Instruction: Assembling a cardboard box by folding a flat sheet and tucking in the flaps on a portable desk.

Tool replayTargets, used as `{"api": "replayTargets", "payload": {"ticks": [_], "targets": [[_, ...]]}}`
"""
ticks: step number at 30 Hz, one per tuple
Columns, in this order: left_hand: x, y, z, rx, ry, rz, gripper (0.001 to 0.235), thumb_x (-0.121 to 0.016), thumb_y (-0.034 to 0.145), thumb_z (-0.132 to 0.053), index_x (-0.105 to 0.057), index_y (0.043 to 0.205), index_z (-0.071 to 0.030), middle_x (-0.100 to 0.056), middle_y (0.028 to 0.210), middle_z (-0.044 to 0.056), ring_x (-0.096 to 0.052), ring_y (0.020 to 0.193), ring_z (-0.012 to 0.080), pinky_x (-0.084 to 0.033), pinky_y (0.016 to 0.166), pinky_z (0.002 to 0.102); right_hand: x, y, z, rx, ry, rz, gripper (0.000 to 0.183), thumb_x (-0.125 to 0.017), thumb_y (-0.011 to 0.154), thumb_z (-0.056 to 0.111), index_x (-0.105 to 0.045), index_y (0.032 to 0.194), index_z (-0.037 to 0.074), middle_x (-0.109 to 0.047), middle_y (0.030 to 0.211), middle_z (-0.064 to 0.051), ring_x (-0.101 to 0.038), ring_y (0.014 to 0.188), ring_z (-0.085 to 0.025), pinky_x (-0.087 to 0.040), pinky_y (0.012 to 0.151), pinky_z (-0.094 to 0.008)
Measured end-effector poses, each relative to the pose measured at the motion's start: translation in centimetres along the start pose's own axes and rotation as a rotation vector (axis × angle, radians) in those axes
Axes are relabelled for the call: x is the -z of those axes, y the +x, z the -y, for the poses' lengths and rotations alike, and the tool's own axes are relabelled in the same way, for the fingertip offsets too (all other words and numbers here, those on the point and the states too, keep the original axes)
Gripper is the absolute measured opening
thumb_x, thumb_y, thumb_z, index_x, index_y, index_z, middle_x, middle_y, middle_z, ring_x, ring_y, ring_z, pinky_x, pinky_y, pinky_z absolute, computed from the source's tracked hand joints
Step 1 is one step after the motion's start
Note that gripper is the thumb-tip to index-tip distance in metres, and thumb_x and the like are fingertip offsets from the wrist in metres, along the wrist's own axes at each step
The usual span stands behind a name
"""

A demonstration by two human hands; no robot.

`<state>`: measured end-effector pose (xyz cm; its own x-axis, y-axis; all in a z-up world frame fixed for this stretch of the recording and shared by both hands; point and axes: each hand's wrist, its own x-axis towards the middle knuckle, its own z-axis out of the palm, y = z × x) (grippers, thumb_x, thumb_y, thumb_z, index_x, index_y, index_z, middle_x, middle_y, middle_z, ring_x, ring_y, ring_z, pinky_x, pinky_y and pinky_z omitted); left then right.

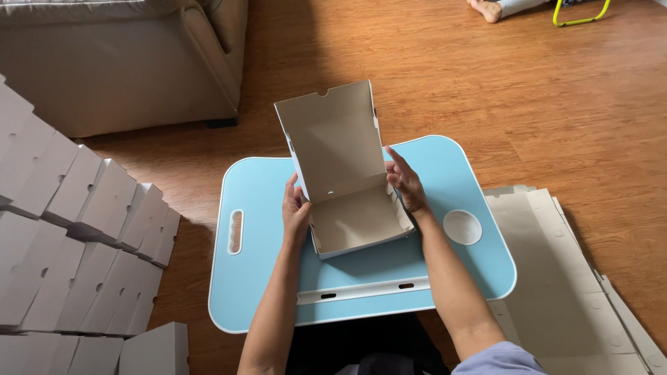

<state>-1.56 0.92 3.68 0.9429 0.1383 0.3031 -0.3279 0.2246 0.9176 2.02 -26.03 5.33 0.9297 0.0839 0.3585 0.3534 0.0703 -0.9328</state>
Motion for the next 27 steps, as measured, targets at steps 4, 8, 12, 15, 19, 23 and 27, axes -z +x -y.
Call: {"api": "replayTargets", "payload": {"ticks": [4,8,12,15,19,23,27], "targets": [[0.6,0.2,1.2,-0.022,-0.027,-0.017,0.084,-0.048,0.072,0.014,-0.044,0.152,-0.011,-0.067,0.099,0.009,-0.061,0.086,0.0143,-0.054,0.076,0.028,-0.4,0.0,1.5,-0.003,0.066,0.030,0.115,-0.075,0.069,0.075,-0.032,0.162,0.021,-0.061,0.133,0.000,-0.054,0.124,-0.009,-0.042,0.108,-0.030],[0.4,0.2,1.4,-0.042,-0.074,-0.064,0.048,-0.059,0.086,0.007,-0.060,0.129,-0.013,-0.067,0.089,0.005,-0.062,0.080,0.0125,-0.056,0.076,0.029,-0.2,0.2,1.3,0.066,0.039,0.033,0.096,-0.078,0.084,0.050,-0.031,0.161,0.018,-0.062,0.133,-0.013,-0.059,0.124,-0.022,-0.047,0.103,-0.039],[0.8,0.8,2.5,-0.043,-0.028,-0.069,0.018,-0.060,0.096,0.000,-0.069,0.104,-0.013,-0.069,0.080,0.005,-0.062,0.073,0.0125,-0.056,0.072,0.029,0.7,0.7,-0.3,0.135,-0.024,0.053,0.086,-0.076,0.089,0.037,-0.033,0.159,0.011,-0.065,0.132,-0.017,-0.063,0.123,-0.028,-0.050,0.096,-0.038],[1.1,0.9,3.0,-0.037,0.014,-0.084,0.014,-0.060,0.098,-0.003,-0.070,0.097,-0.013,-0.067,0.076,0.003,-0.059,0.071,0.0105,-0.054,0.069,0.027,0.9,0.8,-0.8,0.135,-0.039,0.059,0.087,-0.077,0.087,0.038,-0.034,0.159,0.013,-0.064,0.136,-0.012,-0.061,0.125,-0.022,-0.048,0.097,-0.035],[0.0,0.2,0.4,-0.050,0.024,-0.088,0.017,-0.059,0.099,-0.003,-0.071,0.094,-0.014,-0.064,0.079,0.001,-0.057,0.076,0.0092,-0.052,0.075,0.026,0.8,0.6,-0.4,0.114,-0.028,0.054,0.089,-0.078,0.085,0.037,-0.033,0.160,0.016,-0.064,0.136,-0.007,-0.060,0.125,-0.020,-0.047,0.096,-0.032],[-0.2,0.1,0.0,-0.058,0.046,-0.078,0.017,-0.060,0.100,-0.004,-0.073,0.095,-0.013,-0.063,0.082,0.002,-0.057,0.079,0.0102,-0.053,0.077,0.029,1.0,0.5,-0.3,0.118,-0.039,0.036,0.083,-0.081,0.087,0.026,-0.039,0.157,0.010,-0.063,0.133,-0.016,-0.060,0.124,-0.030,-0.049,0.097,-0.043],[-0.7,-0.3,-1.6,-0.035,0.058,-0.053,0.017,-0.059,0.097,-0.003,-0.074,0.101,-0.011,-0.062,0.082,0.001,-0.057,0.080,0.0109,-0.053,0.078,0.030,1.0,0.3,-0.3,0.113,-0.067,0.021,0.082,-0.084,0.083,0.012,-0.042,0.155,0.012,-0.062,0.134,-0.011,-0.059,0.126,-0.028,-0.051,0.098,-0.044]]}}
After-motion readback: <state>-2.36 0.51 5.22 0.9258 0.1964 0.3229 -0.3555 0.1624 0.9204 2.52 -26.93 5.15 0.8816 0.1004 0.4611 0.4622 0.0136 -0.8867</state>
